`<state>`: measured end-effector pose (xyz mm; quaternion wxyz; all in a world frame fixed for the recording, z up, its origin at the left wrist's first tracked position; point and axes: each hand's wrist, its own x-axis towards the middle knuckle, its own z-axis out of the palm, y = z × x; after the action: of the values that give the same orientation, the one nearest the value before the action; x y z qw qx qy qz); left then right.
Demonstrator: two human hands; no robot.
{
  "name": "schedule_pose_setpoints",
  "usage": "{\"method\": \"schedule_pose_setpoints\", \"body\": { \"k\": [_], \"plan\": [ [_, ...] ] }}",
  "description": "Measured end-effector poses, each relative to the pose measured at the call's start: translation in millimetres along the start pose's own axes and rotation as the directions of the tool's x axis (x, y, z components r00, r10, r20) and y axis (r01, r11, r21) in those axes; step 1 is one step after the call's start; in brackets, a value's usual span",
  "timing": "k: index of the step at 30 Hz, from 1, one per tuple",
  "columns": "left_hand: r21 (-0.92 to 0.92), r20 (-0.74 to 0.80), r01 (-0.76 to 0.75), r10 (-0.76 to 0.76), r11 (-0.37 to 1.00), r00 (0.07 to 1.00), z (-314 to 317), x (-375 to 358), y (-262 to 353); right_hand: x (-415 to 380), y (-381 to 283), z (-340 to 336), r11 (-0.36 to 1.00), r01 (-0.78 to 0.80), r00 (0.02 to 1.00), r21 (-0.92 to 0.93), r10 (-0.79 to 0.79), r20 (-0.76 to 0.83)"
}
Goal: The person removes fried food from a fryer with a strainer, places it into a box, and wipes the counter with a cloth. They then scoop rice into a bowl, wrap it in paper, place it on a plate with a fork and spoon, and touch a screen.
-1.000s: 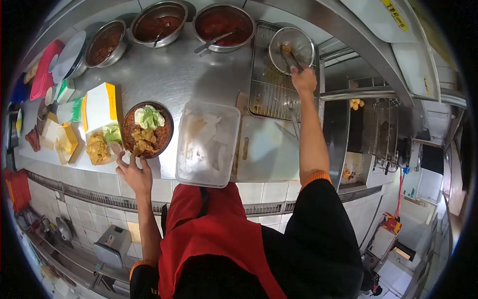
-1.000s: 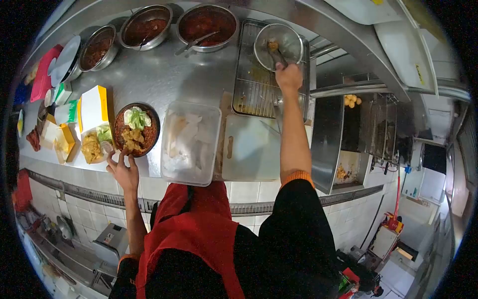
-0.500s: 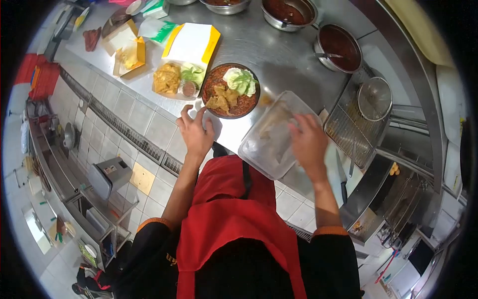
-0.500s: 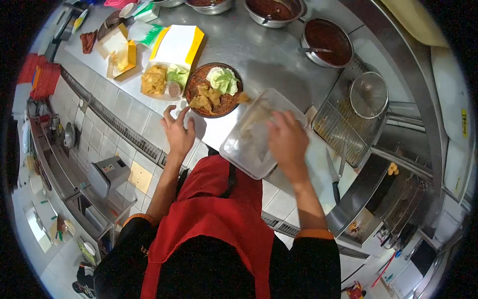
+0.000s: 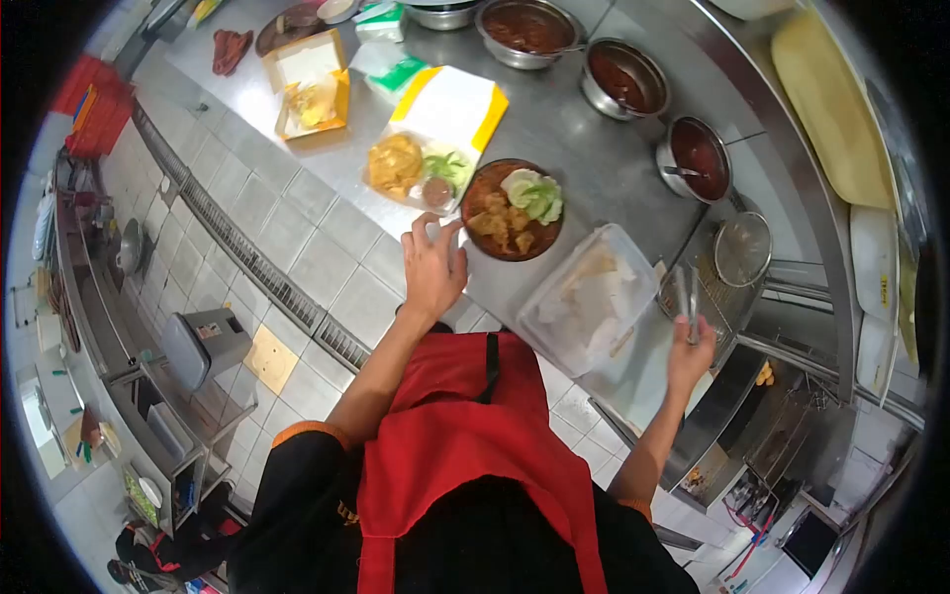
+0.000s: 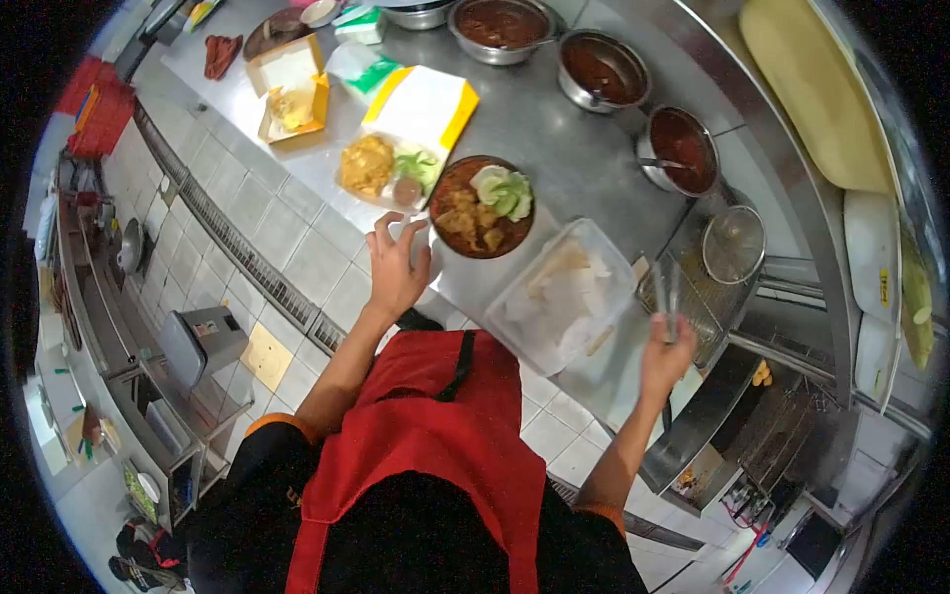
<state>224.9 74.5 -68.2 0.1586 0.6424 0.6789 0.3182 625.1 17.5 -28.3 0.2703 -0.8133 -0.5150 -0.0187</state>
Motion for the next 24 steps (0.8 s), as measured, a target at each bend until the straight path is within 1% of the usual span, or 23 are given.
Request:
{"method": "schedule_pose_setpoints", "body": {
  "k": [1, 2, 3, 4, 5, 6, 8, 9, 10, 11, 12, 13, 14, 15, 16, 17, 18, 19, 20, 21, 22, 23, 24],
  "plan": [
    [-0.001, 0.000, 0.016, -0.016, 1.000, 1.000, -9.6, -11.9, -9.6, 0.9, 43.0, 18.5, 0.994, -0.092, 0.993, 0.052, 0.096, -0.074],
    [-0.112, 0.049, -0.014, 0.019, 0.994, 0.999, -20.5, -21.3, -21.0, 6.5, 71.0, 30.1, 0.977, -0.177, 0.971, 0.117, 0.193, -0.144],
    [-0.220, 0.086, -0.051, 0.071, 0.974, 0.994, -32.3, -27.0, -33.8, 14.0, 76.1, 31.1, 0.978, -0.169, 0.972, 0.126, 0.187, -0.144],
    [-0.233, 0.128, -0.082, 0.114, 0.969, 0.985, -45.7, -36.7, -49.7, 17.3, 77.8, 33.1, 0.953, -0.300, 0.948, -0.044, 0.293, -0.127],
    [-0.320, 0.305, 0.099, 0.004, 0.942, 0.952, -57.6, -48.0, -70.2, 19.8, 79.7, 34.1, 0.884, -0.415, 0.909, -0.214, 0.395, -0.129],
    [-0.370, 0.480, 0.290, -0.086, 0.883, 0.873, -68.1, -63.2, -94.0, 23.4, 86.0, 31.9, 0.889, -0.409, 0.912, -0.208, 0.390, -0.127],
    [-0.277, 0.627, 0.401, -0.152, 0.873, 0.764, -79.5, -99.8, -152.0, 36.7, 86.3, 32.7, 0.781, -0.413, 0.880, -0.468, 0.475, 0.017],
    [-0.163, 0.713, 0.437, -0.200, 0.885, 0.672, -88.8, -117.6, -177.1, 40.4, 72.1, 35.3, 0.797, -0.401, 0.890, -0.452, 0.456, 0.014],
    [-0.043, 0.786, 0.458, -0.253, 0.888, 0.564, -99.3, -133.6, -194.4, 40.1, 51.0, 33.0, 0.725, -0.456, 0.884, -0.516, 0.435, -0.170],
    [0.039, 0.880, 0.660, -0.338, 0.750, 0.332, -108.9, -143.3, -202.9, 38.5, 35.0, 32.8, 0.638, -0.527, 0.850, -0.562, 0.395, -0.349],
    [0.159, 0.932, 0.803, -0.356, 0.574, 0.070, -117.1, -153.3, -209.1, 43.5, 29.5, 35.5, 0.643, -0.528, 0.849, -0.555, 0.392, -0.354],
    [0.154, 0.939, 0.862, -0.342, 0.483, 0.025, -123.0, -166.6, -213.7, 55.8, 26.7, 39.5, 0.653, -0.543, 0.836, -0.527, 0.366, -0.408],
    [-0.014, 0.984, 0.916, -0.158, 0.401, 0.084, -96.2, -199.5, -251.4, 68.1, 18.4, 45.2, 0.666, -0.557, 0.819, -0.496, 0.340, -0.463],
    [-0.032, 0.955, 0.902, -0.254, 0.430, 0.154, -104.5, -198.6, -244.9, 71.4, -24.3, 40.8, 0.750, -0.449, 0.871, -0.485, 0.247, -0.425],
    [-0.065, 0.953, 0.927, -0.253, 0.369, 0.168, -101.1, -207.2, -252.4, 71.9, -78.0, 37.3, 0.815, -0.331, 0.911, -0.475, 0.146, -0.386],
    [-0.095, 0.950, 0.947, -0.255, 0.307, 0.178, -92.9, -212.4, -268.3, 78.3, -112.4, 49.7, 0.885, -0.070, 0.933, -0.461, -0.105, -0.343],
    [-0.093, 0.951, 0.946, -0.253, 0.310, 0.177, -80.4, -209.9, -295.6, 80.2, -168.0, 59.2, 0.926, 0.215, 0.928, -0.310, -0.293, -0.230],
    [0.103, 0.970, 0.772, -0.235, 0.627, 0.062, -64.6, -208.1, -331.6, 83.8, -213.8, 86.4, 0.927, 0.354, 0.910, -0.121, -0.372, -0.184],
    [0.253, 0.965, 0.459, -0.258, 0.852, -0.053, -51.3, -200.1, -366.7, 72.3, -287.6, 102.1, 0.893, 0.436, 0.899, 0.115, -0.427, -0.094],
    [0.329, 0.937, 0.064, -0.317, 0.942, -0.148, -46.3, -185.3, -387.3, 74.7, -332.2, 128.4, 0.775, 0.601, 0.792, 0.194, -0.610, -0.015],
    [0.574, 0.819, -0.024, -0.574, 0.819, 0.006, -95.1, -122.8, -336.8, 75.4, -376.3, 162.1, 0.721, 0.576, 0.753, 0.385, -0.651, 0.093],
    [0.584, 0.792, -0.031, -0.560, 0.811, 0.244, -94.5, -105.1, -361.8, 81.3, -406.8, 209.3, 0.606, 0.580, 0.690, 0.544, -0.721, 0.067],
    [0.558, 0.809, 0.008, -0.546, 0.830, 0.219, -105.7, -60.5, -361.2, 85.4, -435.2, 258.0, 0.574, 0.553, 0.689, 0.604, -0.722, 0.056]
  ]
}}
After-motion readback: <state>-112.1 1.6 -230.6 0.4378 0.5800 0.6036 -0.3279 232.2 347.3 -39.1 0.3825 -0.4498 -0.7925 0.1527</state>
